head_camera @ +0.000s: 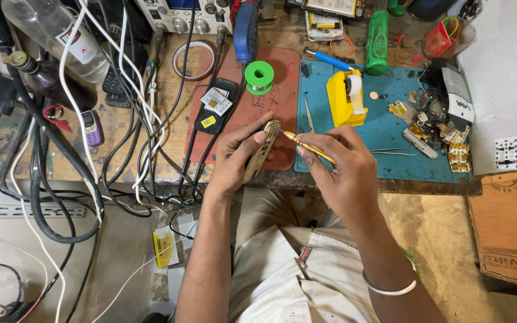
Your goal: The person holds a feature phone at a repair bench, pries off its back cover, removes the battery, and uses a screwdriver to unscrew and separate the internal components. They lift out the keypad and circuit board, then handle the opened housing and screen assembly.
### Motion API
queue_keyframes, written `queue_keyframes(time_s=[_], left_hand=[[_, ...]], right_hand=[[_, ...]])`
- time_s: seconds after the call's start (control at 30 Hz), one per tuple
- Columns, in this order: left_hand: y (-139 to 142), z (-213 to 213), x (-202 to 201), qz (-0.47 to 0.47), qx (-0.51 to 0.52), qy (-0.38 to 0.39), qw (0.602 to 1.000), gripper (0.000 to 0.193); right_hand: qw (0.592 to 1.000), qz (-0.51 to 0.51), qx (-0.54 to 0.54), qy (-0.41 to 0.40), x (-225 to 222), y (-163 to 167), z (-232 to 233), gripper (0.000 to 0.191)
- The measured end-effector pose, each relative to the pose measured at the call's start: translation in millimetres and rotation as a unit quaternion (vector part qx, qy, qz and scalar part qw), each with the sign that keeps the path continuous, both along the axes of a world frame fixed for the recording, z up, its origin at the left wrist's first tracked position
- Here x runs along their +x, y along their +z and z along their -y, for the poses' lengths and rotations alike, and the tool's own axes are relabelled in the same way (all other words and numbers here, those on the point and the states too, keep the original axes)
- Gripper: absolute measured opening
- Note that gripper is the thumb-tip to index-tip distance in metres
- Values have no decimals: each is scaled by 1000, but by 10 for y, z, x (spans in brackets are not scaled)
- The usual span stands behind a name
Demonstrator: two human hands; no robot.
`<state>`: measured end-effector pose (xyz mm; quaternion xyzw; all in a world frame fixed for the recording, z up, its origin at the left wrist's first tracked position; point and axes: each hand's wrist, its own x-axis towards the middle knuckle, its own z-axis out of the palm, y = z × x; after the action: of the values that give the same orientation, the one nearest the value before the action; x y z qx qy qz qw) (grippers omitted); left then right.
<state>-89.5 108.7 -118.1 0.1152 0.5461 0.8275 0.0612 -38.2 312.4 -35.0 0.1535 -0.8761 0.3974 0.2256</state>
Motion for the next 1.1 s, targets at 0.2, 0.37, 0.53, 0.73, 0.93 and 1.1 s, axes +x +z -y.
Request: queue_keyframes(time_s=[0.2,0.37,0.53,0.73,0.93,1.1], left_hand=[[12,-6,-13,16,24,-9,1000,46],[18,-7,6,21,19,-9,1000,47],[22,15,10,23,13,-15,1000,49],[14,18,14,18,-26,-15,999,50],[30,20,22,26,-8,-4,1000,52],[28,21,11,18,-4,-10,1000,50]], right_hand=[[999,22,-30,7,-14,-8,28,23],[999,14,-37,10,4,1,59,20],[990,117,63,-46,-16,85,45,20],[1000,15,27,-3,-28,147,6,20],[999,27,28,13,-64,80,-19,25],[999,-11,32,11,-87,-25,-66,35]])
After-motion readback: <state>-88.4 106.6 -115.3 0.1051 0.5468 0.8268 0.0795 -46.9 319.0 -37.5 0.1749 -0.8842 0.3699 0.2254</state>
